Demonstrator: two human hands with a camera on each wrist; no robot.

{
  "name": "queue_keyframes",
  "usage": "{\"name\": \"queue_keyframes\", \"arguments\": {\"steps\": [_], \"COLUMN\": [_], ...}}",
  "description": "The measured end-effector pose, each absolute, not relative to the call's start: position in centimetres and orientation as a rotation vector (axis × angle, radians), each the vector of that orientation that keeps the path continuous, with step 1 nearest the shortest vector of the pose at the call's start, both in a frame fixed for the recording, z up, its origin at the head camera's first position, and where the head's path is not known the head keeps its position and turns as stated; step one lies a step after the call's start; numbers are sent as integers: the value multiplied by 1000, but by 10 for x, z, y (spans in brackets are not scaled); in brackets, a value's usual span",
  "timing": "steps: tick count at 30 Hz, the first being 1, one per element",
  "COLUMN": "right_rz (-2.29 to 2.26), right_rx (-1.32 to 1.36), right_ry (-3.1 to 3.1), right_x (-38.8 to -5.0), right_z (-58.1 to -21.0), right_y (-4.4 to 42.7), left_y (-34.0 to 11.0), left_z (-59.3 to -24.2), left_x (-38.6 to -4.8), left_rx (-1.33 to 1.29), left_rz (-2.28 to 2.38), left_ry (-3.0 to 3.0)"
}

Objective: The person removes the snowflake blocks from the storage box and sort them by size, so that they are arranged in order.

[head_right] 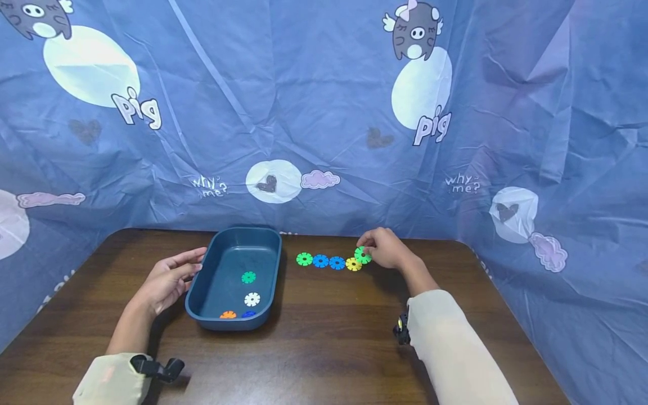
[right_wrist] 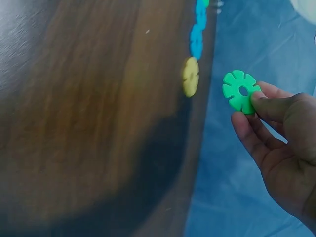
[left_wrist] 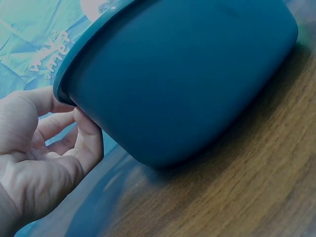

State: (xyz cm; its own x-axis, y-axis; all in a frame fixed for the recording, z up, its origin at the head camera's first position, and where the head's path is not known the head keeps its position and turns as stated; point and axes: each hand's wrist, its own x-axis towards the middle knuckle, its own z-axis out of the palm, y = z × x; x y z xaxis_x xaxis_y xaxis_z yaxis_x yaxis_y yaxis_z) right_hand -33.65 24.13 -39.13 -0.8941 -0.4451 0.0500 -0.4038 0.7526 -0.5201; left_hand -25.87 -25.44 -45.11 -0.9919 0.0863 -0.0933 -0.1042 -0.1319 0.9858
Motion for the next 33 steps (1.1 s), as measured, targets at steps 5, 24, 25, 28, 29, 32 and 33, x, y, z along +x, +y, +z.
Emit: {"name": "queue_keyframes", "arguments": {"steps": [5,24,25,28,29,32,33], "right_rz": [-925,-1404,-1398,-1382,-1377,-1367,-1365], "right_rx": [-608,-107,-91,-64,-65,-69,-65], "right_ry": [2864,2769,2770,2777,2781,2790,2790], "right_x": [-336,-333,-333,-332,-332,-332,-332], "right_z": [-409,-460,-460,-460,-460,-459,-458], "right_y": [257,272,272,270,269,268,267], "left_y": [-255,-254,-254,-254,-255,-255,-256], "left_z": [-451,-452,-452,-453,-453,-453,-452], "left_x": [-258,-260,-260,-260,-260,-260,-260], "left_rx": [-17,-7,-9,-27,-29,-33,-31], "left_rz": [2281,2274,2271,2268,2267,2268,2270], "left_ry": [1974,1988,1988,1987,1986,1983,1982]}}
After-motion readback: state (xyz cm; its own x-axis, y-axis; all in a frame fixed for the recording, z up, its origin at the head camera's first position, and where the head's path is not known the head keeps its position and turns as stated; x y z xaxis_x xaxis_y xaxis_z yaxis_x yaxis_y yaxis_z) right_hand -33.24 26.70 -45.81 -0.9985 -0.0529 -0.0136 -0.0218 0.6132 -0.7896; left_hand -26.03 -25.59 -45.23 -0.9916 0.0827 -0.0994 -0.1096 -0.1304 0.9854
